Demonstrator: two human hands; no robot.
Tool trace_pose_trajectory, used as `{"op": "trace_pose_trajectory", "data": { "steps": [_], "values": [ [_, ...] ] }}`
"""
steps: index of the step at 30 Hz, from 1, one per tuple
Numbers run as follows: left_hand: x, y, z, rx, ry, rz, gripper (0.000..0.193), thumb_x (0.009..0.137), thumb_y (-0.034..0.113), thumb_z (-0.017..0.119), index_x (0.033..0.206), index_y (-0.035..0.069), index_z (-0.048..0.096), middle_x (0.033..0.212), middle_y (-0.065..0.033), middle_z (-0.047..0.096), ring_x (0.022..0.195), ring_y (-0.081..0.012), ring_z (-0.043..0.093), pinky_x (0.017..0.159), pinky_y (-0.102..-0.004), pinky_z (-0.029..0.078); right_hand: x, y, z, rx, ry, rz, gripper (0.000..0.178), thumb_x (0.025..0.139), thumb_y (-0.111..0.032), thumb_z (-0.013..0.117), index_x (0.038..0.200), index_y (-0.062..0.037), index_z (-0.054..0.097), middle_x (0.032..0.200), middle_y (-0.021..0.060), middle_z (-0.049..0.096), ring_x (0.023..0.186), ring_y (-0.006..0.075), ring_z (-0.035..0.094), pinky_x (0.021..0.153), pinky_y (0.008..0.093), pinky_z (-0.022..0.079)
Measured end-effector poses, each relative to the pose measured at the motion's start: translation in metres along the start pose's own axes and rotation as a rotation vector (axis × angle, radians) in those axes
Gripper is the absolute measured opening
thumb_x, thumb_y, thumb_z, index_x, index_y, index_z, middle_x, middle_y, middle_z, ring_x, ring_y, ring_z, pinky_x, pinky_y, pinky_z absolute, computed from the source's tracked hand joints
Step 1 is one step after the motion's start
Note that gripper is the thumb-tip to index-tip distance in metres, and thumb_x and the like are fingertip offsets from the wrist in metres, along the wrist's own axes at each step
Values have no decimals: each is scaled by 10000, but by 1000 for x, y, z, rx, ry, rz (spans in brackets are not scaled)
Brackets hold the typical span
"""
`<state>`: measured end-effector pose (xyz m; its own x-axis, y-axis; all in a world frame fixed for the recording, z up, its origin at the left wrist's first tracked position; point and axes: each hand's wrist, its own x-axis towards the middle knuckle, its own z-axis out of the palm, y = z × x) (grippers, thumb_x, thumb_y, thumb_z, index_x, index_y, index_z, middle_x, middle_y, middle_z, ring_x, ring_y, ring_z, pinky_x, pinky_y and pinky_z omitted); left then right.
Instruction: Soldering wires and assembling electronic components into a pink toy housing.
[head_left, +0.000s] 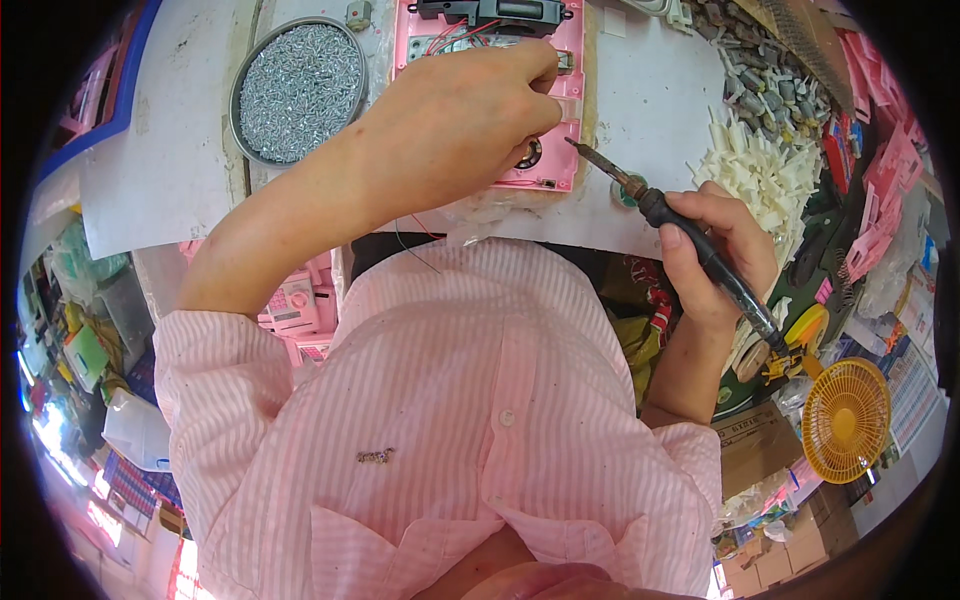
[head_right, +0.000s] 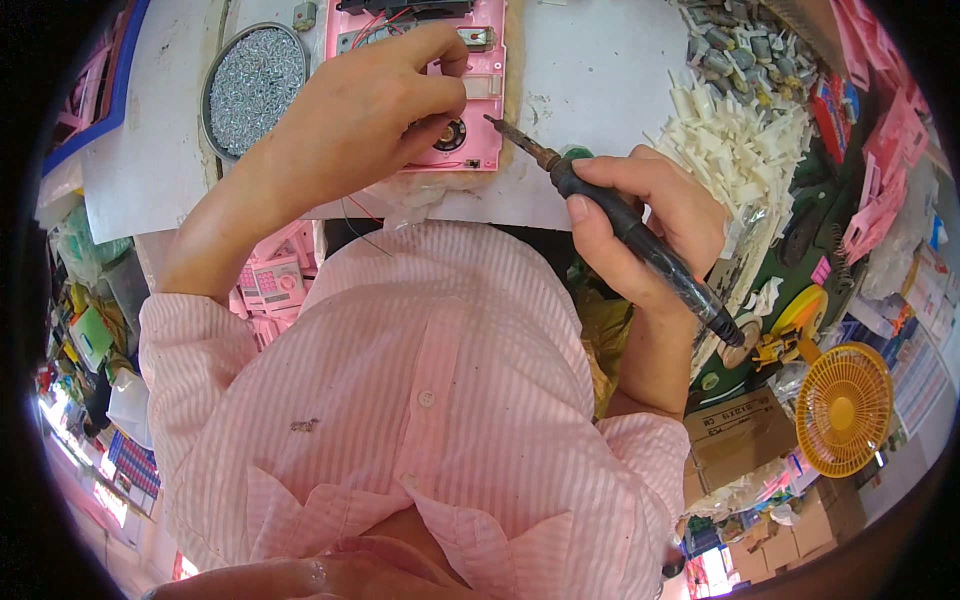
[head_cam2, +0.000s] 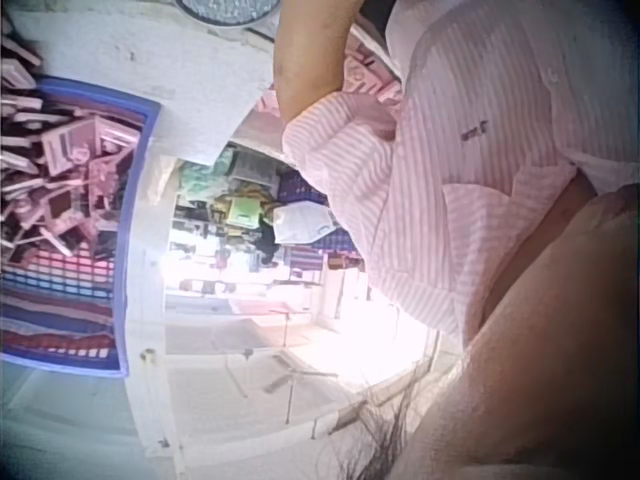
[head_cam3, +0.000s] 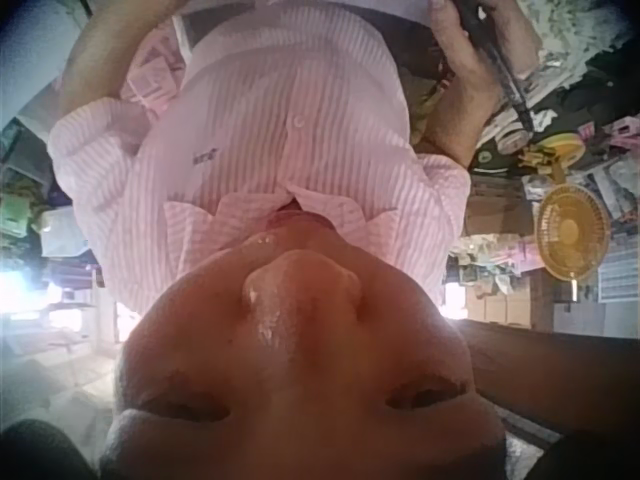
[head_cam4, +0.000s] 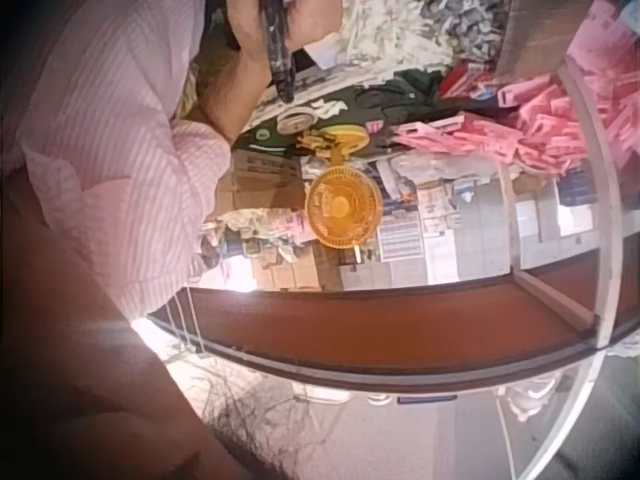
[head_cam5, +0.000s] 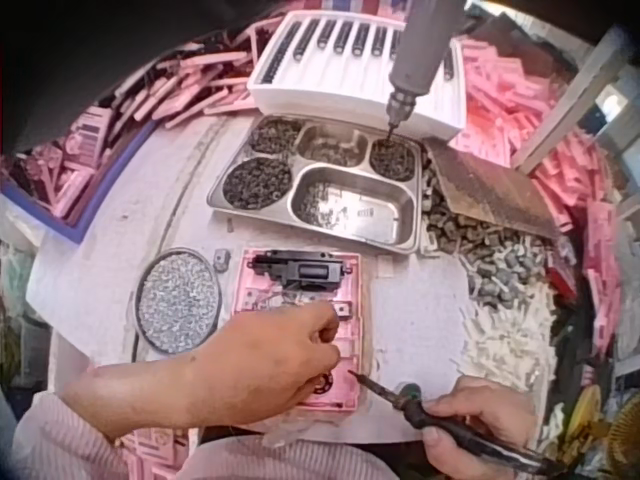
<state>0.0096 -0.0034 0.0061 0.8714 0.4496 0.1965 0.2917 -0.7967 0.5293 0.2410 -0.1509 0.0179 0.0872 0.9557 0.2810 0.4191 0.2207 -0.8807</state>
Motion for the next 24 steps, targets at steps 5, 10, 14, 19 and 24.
{"op": "trace_pose_trajectory", "data": {
  "steps": [5, 10, 14, 19, 24],
  "values": [
    [3, -1, -2, 43, -48, 42, 73, 802, 73, 714, 854, 56, 666, 1015, -50, 600, 869, -265, 640, 719, -395, 520, 2, 1, 2, -4, -38, -21, 224, 746, -29, 776, 949, 22, 696, 668, 62, 616, 524, 120, 494, 480, 252, 331],
    [9, 2, -5, 85, -151, 27, 81, 781, 82, 706, 835, 41, 662, 998, -65, 605, 884, -278, 643, 726, -402, 519, 4, 0, 6, -29, -67, -15, 226, 733, -24, 774, 942, 10, 696, 660, 66, 617, 516, 135, 499, 480, 260, 342],
    [9, 2, -5, 106, -148, 48, 83, 777, 88, 695, 830, 31, 663, 989, -75, 610, 899, -280, 646, 737, -400, 525, 7, -3, 8, -20, -89, 5, 218, 728, -36, 776, 930, -3, 700, 658, 62, 616, 514, 140, 502, 480, 266, 346],
    [11, 3, -5, 144, -159, 82, 79, 775, 79, 689, 825, 20, 670, 974, -78, 615, 911, -267, 654, 757, -388, 539, 10, -4, 10, -73, -121, 21, 205, 737, -61, 785, 918, -7, 706, 678, 62, 634, 528, 143, 525, 492, 260, 368],
    [12, 6, -6, 177, -186, 90, 74, 771, 67, 675, 819, 12, 668, 952, -81, 612, 913, -256, 655, 772, -377, 544, 11, -8, 8, -97, -114, 51, 215, 762, -59, 781, 955, 8, 713, 746, 75, 680, 596, 132, 584, 533, 244, 410]
  ]
}}
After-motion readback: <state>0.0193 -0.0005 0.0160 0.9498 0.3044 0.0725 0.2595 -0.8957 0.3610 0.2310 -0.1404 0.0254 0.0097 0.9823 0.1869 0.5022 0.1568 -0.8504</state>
